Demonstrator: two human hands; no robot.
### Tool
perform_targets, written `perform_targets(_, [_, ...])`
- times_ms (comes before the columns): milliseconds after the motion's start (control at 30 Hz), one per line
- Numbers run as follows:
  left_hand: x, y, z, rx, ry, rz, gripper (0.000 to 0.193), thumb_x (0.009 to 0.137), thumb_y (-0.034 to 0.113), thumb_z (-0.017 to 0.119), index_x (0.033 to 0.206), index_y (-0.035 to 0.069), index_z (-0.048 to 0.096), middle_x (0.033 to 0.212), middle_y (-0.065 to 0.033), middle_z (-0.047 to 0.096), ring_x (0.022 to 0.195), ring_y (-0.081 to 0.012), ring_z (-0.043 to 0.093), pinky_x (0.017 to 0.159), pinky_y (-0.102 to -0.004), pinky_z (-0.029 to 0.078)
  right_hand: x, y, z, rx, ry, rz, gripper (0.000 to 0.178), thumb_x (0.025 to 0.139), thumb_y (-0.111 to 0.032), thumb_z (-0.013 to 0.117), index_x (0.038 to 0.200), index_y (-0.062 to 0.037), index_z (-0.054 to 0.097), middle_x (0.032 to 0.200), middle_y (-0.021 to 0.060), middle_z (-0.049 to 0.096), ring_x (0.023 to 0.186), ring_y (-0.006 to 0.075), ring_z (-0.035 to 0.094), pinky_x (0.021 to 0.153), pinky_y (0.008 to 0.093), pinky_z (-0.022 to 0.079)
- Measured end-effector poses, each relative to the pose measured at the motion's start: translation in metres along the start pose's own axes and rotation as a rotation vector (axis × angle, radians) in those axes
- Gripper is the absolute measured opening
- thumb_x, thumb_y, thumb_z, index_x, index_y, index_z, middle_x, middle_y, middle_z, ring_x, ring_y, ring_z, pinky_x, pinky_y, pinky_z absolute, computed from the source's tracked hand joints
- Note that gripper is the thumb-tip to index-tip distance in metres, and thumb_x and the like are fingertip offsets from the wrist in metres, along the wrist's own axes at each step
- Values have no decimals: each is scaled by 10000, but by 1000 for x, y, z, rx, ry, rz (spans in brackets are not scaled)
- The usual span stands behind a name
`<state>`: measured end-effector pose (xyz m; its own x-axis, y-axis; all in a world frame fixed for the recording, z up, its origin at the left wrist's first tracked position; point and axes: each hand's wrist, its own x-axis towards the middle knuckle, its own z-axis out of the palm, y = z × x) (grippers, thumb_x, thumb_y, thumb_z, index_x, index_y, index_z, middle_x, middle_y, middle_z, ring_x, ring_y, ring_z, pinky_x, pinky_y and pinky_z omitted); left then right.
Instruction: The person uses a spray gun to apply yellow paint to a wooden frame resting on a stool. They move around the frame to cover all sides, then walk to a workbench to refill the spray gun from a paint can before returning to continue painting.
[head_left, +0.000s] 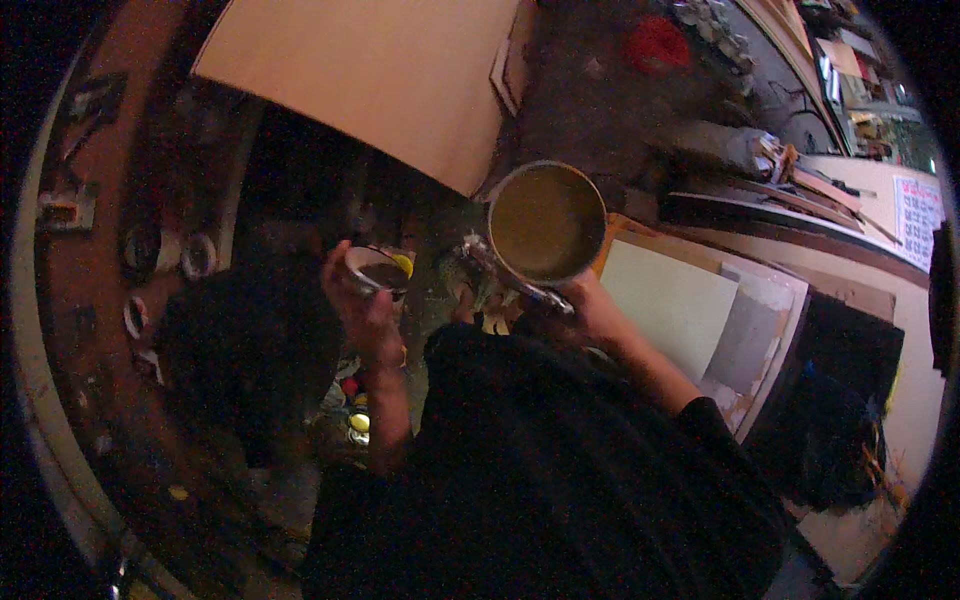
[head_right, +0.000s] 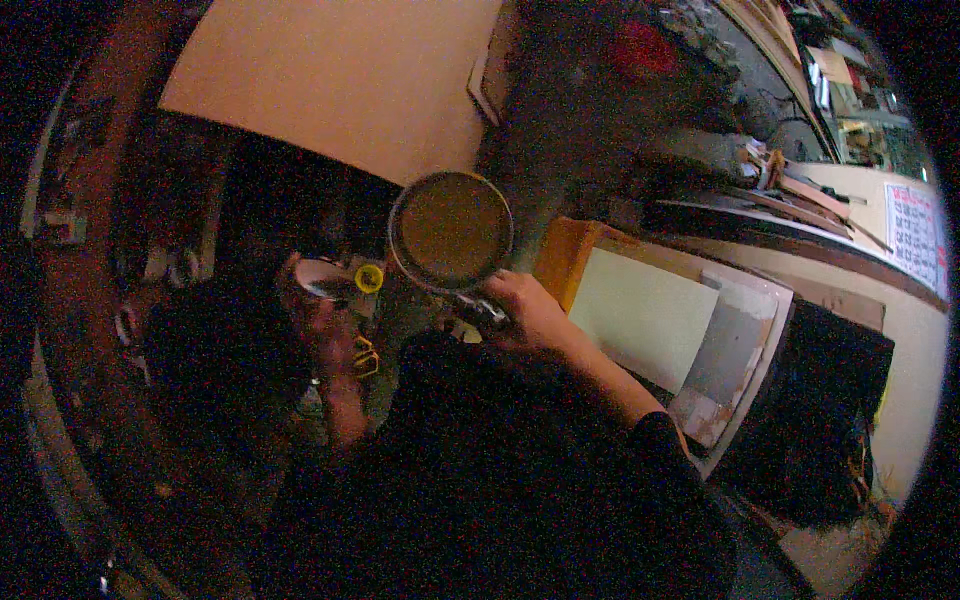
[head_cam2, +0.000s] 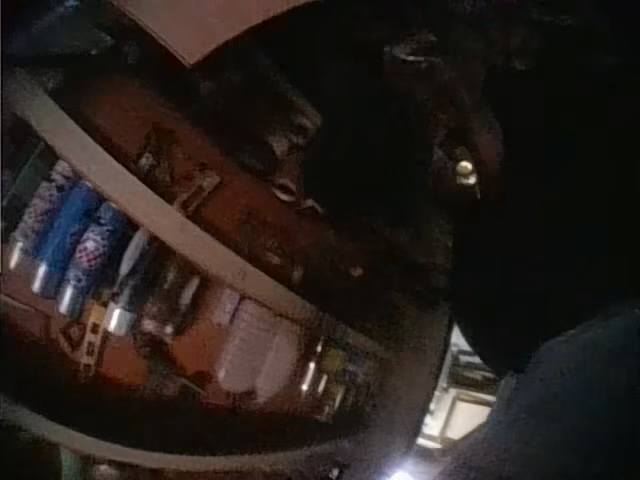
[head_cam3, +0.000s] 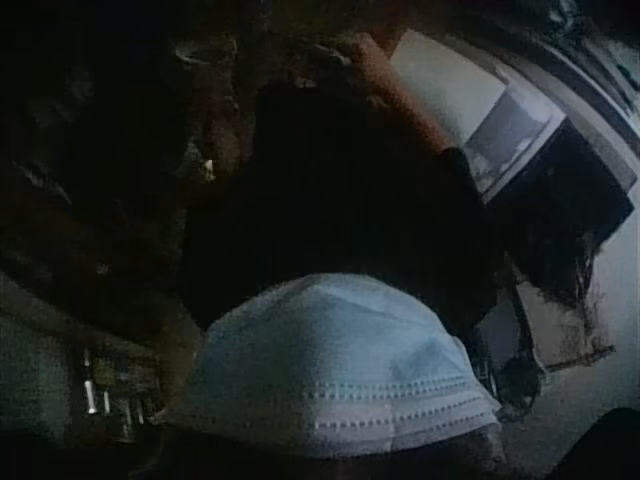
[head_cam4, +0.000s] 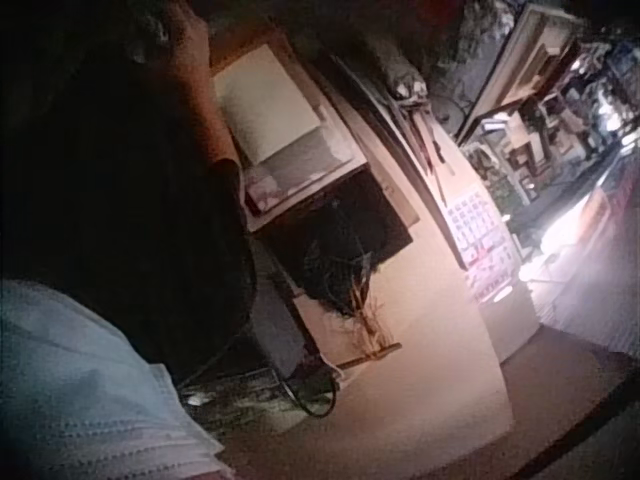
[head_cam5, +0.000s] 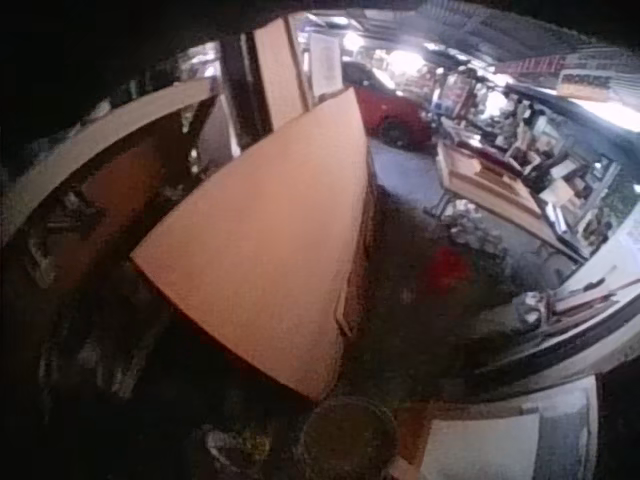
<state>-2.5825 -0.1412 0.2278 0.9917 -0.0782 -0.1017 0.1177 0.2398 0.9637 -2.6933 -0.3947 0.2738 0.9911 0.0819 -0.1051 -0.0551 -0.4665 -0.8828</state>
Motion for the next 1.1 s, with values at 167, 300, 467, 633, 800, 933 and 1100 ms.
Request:
perform_targets(167, [46, 51, 23, -28, -100, 284, 838, 787, 412, 768, 1418, 85, 325, 1299, -186, 516, 1202, -329, 531, 1057, -484, 432, 17, -20, -10, 24, -21, -4, 563, 645, -121, 751, 1173, -6, 589, 1089, 211, 635, 981, 457, 621, 815, 499, 521])
perform_targets(300, [68, 89, 55, -40, -142, 468, 885, 783, 544, 791, 1379, 99, 311, 1329, -230, 508, 1233, -349, 516, 1050, -489, 435, 28, -9, -26, -60, -2, -68, 646, 638, -126, 754, 1239, -6, 549, 1144, 215, 611, 992, 464, 613, 809, 514, 526])
perform_targets(467, [88, 114, 106, 57, -304, 799, 715, 861, 378, 771, 1403, 119, 385, 1397, -193, 450, 1308, -417, 464, 1095, -532, 412, 42, 0, -51, -100, -17, -84, 718, 640, -125, 756, 1307, -5, 519, 1182, 214, 611, 1014, 459, 619, 841, 510, 534])
perform_targets(633, [96, 130, 201, 371, -499, 927, 638, 730, 265, 857, 1213, 108, 470, 1321, -225, 503, 1163, -348, 560, 952, -446, 505, 50, 20, -105, -96, 53, -168, 794, 645, -112, 768, 1382, -34, 484, 1209, 210, 615, 1032, 453, 628, 856, 509, 538])
perform_targets(800, [114, 121, 298, 672, -545, 990, 598, 657, 197, 875, 1141, 83, 542, 1294, -218, 526, 1079, -324, 585, 873, -403, 533, 67, 62, -176, -110, 81, -184, 812, 675, -117, 766, 1422, -72, 452, 1201, 210, 620, 1024, 450, 633, 851, 506, 540])
perform_targets(933, [130, 115, 384, 590, -548, 816, 607, 688, 191, 843, 1210, 78, 555, 1279, -199, 547, 1050, -315, 598, 852, -386, 533, 80, 82, -253, -125, 107, -148, 757, 707, -119, 743, 1406, -84, 454, 1204, 204, 621, 1010, 450, 635, 840, 505, 542])
perform_targets(1100, [167, 132, 499, 846, -548, 1100, 509, 781, 254, 773, 1218, 55, 603, 1185, -179, 607, 1036, -312, 624, 840, -375, 532, 105, 101, -326, -113, 225, -212, 669, 731, -105, 712, 1358, -65, 486, 1141, 218, 636, 993, 448, 637, 823, 519, 537])
